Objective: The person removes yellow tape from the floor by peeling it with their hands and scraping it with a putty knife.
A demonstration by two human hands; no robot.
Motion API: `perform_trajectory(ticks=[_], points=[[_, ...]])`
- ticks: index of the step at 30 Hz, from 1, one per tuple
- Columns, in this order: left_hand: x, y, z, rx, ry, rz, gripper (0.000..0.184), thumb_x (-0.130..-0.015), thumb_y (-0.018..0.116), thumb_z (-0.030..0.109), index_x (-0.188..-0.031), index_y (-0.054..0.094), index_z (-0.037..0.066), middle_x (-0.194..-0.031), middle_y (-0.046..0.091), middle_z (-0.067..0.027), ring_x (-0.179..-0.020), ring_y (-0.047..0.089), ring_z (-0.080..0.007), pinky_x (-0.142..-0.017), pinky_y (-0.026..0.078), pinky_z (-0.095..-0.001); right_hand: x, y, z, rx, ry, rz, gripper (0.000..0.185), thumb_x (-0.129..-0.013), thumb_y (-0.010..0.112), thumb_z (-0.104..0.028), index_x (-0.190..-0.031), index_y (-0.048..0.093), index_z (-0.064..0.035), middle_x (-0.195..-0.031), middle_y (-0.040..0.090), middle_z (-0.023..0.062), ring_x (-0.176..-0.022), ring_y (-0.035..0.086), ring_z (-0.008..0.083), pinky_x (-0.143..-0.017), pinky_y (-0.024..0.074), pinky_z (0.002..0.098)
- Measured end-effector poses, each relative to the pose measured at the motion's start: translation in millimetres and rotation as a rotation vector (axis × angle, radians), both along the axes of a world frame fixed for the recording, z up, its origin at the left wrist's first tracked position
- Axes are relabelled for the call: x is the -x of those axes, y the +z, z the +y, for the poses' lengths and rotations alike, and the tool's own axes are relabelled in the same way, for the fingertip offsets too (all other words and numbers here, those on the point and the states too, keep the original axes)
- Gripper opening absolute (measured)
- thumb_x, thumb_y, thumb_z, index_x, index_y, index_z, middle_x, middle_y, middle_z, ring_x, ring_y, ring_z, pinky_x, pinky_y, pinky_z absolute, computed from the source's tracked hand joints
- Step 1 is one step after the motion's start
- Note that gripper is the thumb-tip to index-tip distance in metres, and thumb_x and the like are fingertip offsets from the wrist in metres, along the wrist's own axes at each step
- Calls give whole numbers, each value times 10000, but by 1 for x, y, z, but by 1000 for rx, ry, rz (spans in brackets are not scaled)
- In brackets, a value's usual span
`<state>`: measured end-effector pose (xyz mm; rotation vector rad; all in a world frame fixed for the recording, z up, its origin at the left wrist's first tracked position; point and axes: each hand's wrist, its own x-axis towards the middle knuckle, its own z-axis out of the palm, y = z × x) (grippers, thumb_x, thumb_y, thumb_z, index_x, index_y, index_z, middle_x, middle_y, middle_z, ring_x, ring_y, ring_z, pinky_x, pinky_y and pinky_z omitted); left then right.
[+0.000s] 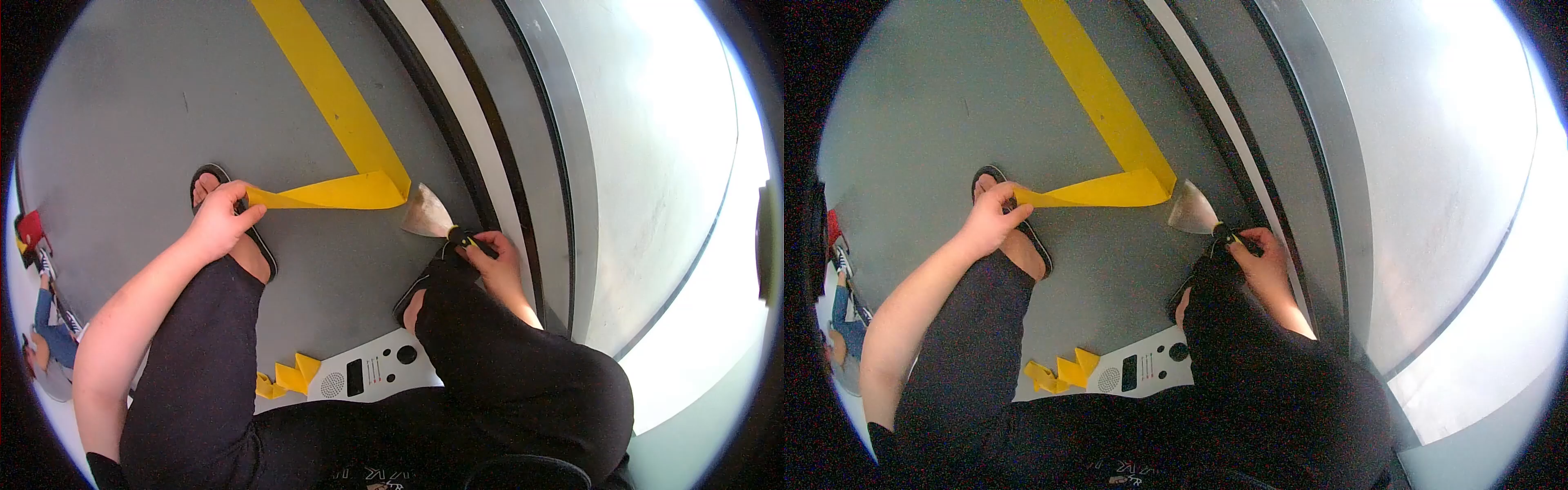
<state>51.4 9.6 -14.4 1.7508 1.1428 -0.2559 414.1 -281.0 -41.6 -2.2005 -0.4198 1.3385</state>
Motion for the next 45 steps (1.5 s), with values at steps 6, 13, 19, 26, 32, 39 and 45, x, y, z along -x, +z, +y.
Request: perform_trajectory(ticks=[6,13,19,26,32,39,45], points=[[4,2,-1,12,6,-7,236,-821,674,153,-979,621,-14,-895,616,-104,-883,573,-230,-795,442,-335,9,4,10,18,173,-23,347,-822,710,-253,-1057,622,-13,-1016,661,124,-968,613,213,-872,460,329],[4,10,-4,-18,-36,-113,222,-828,662,153,-980,627,-6,-999,643,-119,-945,590,-245,-830,450,-342,3,0,10,101,260,-23,450,-831,690,-343,-1119,625,-3,-1001,672,176,-947,649,283,-849,480,364],[-12,47,-3,189,-268,-150,179,-821,667,143,-935,625,11,-904,656,-125,-847,631,-265,-756,482,-356,-11,18,9,367,449,150,470,-854,651,-405,-1075,654,10,-930,681,191,-908,660,312,-838,484,361],[-69,77,-3,-11,-424,-290,164,-836,633,150,-901,579,10,-768,584,-161,-752,593,-341,-669,472,-418,35,-21,26,269,686,549,422,-874,642,-399,-879,647,23,-759,642,94,-694,604,179,-633,476,326],[-116,67,44,-399,-322,-394,219,-846,598,109,-1016,581,-28,-880,616,-178,-805,605,-327,-727,488,-386,67,-8,61,519,429,968,243,-861,680,-276,-858,650,-34,-745,614,6,-628,552,105,-538,405,258],[-128,79,48,-231,-185,-323,364,-854,608,67,-1206,534,15,-843,599,-109,-711,569,-180,-686,476,-296,80,-28,73,411,903,714,368,-808,717,-364,-914,685,-12,-765,627,0,-710,555,79,-640,433,224],[-129,94,19,-198,-285,-544,447,-823,617,38,-1261,536,77,-816,570,-99,-718,572,-204,-698,481,-315,77,-30,69,336,627,799,393,-839,709,-389,-942,689,-11,-802,631,-8,-770,546,80,-707,413,215]])
